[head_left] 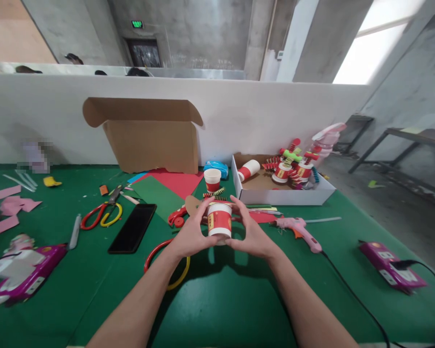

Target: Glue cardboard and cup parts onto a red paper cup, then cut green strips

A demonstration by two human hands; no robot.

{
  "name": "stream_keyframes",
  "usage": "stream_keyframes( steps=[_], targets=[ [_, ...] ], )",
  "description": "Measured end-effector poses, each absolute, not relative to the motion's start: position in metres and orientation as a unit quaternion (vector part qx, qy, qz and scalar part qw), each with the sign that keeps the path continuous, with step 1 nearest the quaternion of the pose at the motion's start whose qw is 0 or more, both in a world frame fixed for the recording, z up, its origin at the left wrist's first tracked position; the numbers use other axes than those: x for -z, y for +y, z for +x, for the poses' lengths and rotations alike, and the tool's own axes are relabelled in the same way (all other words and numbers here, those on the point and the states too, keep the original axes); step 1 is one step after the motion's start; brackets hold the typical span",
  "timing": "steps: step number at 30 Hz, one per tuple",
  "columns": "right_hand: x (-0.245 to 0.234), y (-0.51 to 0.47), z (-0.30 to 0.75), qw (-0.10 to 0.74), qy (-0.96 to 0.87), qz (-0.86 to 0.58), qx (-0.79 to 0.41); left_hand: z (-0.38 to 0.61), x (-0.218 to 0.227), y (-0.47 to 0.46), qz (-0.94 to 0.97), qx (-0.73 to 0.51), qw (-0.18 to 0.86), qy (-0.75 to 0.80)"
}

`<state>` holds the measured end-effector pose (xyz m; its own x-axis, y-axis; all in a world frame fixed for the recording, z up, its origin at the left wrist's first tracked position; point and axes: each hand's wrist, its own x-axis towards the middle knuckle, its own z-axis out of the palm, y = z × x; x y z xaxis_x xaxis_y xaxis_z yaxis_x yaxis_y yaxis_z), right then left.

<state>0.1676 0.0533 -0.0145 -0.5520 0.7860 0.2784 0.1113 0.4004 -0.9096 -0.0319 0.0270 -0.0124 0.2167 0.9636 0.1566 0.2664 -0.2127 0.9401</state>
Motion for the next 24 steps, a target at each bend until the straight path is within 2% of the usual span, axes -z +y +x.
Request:
stream_keyframes(
  steps=[17,24],
  targets=[
    [0.0147,0.0494,0.1652,0.369,-0.776,-0.300,-0.414,-0.0334,0.0107,0.0236,0.754,-0.354,0.330,0.444],
    [0.0140,0.0479,0.1611,0.411,-0.725,-0.312,-0.457,-0.0291,0.0080,0.0231,0.708,-0.401,0.366,0.452]
  ],
)
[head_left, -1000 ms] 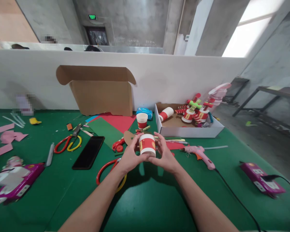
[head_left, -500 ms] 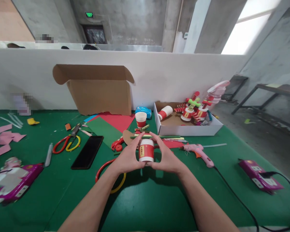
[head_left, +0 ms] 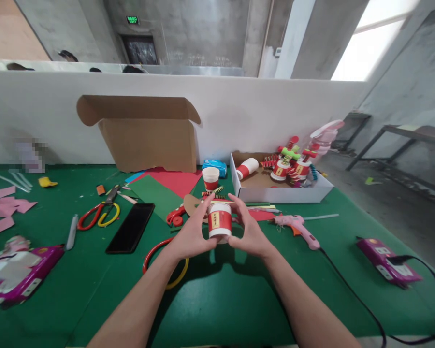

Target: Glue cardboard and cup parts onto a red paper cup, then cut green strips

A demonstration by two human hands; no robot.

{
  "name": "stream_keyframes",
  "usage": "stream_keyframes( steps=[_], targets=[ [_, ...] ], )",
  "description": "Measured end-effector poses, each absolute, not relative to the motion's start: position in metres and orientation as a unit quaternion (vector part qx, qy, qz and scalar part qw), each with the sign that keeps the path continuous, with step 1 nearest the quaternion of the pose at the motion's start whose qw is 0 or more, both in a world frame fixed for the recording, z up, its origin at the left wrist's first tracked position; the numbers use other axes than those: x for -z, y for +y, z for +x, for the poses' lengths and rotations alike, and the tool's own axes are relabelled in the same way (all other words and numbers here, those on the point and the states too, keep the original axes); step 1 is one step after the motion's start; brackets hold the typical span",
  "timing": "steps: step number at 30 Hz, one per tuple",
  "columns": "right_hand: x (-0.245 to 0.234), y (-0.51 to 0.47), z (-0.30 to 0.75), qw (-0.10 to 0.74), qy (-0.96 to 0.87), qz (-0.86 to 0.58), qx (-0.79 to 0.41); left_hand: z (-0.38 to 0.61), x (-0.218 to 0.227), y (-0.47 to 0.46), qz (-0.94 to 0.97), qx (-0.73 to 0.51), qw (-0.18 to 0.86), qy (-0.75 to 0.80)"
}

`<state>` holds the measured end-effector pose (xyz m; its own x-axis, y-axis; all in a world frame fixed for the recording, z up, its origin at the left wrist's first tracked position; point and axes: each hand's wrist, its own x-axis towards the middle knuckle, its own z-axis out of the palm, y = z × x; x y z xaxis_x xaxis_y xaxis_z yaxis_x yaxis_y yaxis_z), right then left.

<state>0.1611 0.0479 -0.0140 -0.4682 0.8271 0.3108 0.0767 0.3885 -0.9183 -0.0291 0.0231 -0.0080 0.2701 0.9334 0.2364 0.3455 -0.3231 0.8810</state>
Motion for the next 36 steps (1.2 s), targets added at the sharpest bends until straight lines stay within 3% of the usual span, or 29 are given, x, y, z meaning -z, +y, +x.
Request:
stream_keyframes(
  steps=[10,15,23,36],
  targets=[
    [0.018,0.049,0.159,0.454,-0.671,-0.316,-0.494,-0.022,0.017,0.028,0.636,-0.469,0.430,0.436],
    [0.016,0.050,0.161,0.418,-0.684,-0.315,-0.508,-0.026,0.015,0.029,0.642,-0.452,0.408,0.466],
    [0.019,0.050,0.159,0.403,-0.727,-0.343,-0.437,-0.026,0.018,0.028,0.698,-0.409,0.325,0.490],
    [0.022,0.052,0.158,0.408,-0.735,-0.336,-0.425,-0.025,0.016,0.027,0.704,-0.396,0.337,0.483]
  ],
)
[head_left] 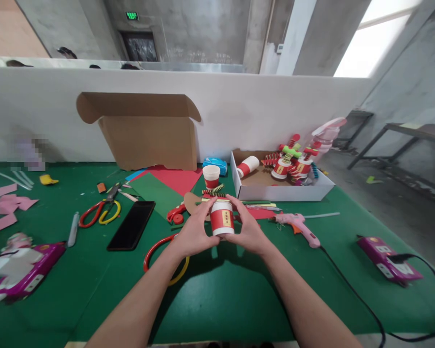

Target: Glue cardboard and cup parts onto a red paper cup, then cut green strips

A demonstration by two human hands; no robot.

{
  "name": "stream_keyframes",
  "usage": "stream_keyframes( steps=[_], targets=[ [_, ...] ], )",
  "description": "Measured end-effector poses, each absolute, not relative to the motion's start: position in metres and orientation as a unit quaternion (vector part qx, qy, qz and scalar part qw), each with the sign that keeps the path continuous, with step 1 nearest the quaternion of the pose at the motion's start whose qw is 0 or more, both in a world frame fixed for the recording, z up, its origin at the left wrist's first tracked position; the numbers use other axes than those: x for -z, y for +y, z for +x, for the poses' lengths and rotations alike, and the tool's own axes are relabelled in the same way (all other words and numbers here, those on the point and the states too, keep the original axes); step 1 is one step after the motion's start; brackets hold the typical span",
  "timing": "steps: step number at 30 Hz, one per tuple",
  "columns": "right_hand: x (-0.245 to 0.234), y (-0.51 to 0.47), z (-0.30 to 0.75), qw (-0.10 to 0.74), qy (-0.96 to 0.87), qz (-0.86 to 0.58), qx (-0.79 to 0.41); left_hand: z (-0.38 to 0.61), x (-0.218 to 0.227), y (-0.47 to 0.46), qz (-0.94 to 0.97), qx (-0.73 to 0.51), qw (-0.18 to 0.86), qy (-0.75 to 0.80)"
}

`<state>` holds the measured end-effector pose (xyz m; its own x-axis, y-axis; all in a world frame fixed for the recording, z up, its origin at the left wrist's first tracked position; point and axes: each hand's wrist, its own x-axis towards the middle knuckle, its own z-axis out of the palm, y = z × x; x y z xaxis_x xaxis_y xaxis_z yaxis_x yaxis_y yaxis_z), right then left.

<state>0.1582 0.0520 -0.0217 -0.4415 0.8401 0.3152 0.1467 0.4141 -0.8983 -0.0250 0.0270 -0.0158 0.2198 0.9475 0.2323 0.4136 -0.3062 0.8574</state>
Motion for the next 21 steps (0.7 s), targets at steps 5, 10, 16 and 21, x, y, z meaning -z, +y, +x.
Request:
stream_keyframes(
  steps=[5,10,16,21],
  targets=[
    [0.019,0.057,0.167,0.405,-0.717,-0.329,-0.464,-0.032,0.014,0.031,0.639,-0.428,0.422,0.480],
    [0.007,0.073,0.191,0.492,-0.605,-0.416,-0.468,-0.053,0.017,0.041,0.427,-0.521,0.613,0.413],
    [-0.026,0.063,0.235,0.509,-0.527,-0.554,-0.396,-0.064,0.016,0.045,0.250,-0.509,0.709,0.418],
    [-0.015,0.050,0.303,0.354,-0.620,-0.682,-0.160,-0.066,0.012,0.046,0.230,-0.492,0.731,0.413]
  ],
)
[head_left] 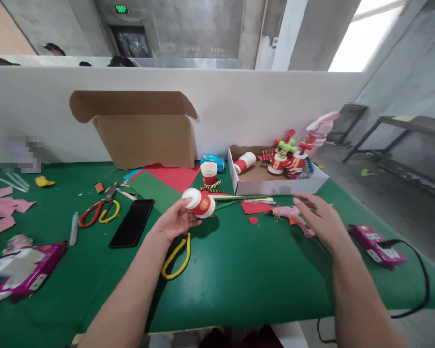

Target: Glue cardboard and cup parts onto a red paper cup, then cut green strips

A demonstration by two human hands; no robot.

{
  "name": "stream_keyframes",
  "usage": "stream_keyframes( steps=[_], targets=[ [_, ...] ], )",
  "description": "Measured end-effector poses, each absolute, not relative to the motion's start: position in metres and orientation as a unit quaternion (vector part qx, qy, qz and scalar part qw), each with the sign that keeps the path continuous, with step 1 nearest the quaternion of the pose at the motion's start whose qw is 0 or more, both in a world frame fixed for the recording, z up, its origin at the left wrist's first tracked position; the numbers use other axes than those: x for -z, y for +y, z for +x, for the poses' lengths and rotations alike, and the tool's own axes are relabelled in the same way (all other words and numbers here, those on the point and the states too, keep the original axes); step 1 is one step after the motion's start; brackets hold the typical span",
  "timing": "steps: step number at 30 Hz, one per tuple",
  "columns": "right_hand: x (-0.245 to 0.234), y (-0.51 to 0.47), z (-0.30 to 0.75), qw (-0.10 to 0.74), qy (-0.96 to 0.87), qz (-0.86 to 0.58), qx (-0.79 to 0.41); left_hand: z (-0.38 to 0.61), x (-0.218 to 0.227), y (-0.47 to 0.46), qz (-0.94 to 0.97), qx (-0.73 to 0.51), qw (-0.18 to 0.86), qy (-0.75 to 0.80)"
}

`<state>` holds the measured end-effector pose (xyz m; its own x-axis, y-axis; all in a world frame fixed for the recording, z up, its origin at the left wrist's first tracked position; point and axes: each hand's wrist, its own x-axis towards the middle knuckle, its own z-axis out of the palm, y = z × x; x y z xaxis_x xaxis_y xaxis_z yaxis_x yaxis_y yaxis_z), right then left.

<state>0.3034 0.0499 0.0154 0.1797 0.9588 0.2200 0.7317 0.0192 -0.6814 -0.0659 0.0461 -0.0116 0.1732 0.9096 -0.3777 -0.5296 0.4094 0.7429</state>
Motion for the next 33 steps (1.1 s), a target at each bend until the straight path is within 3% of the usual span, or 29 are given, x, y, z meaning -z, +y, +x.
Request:
stream_keyframes(
  steps=[5,14,17,22,26,31,33],
  targets=[
    [0.009,0.043,0.352,0.122,-0.626,-0.764,-0.100,-0.067,0.014,0.047,0.232,-0.497,0.720,0.424],
    [0.017,0.058,0.338,0.031,-0.653,-0.736,-0.175,-0.063,0.020,0.048,0.251,-0.495,0.712,0.430],
    [0.022,0.063,0.336,0.049,-0.672,-0.723,-0.150,-0.062,0.020,0.049,0.250,-0.493,0.716,0.426],
    [0.019,0.052,0.331,0.148,-0.647,-0.730,-0.161,-0.061,0.019,0.050,0.246,-0.486,0.733,0.409],
    [0.004,0.037,0.301,0.275,-0.656,-0.669,-0.216,-0.061,0.019,0.050,0.229,-0.483,0.740,0.409],
    [-0.007,0.031,0.245,0.309,-0.631,-0.599,-0.383,-0.061,0.019,0.051,0.223,-0.473,0.757,0.391],
    [-0.007,0.031,0.228,0.348,-0.631,-0.579,-0.383,-0.061,0.017,0.050,0.219,-0.469,0.763,0.386]
  ],
)
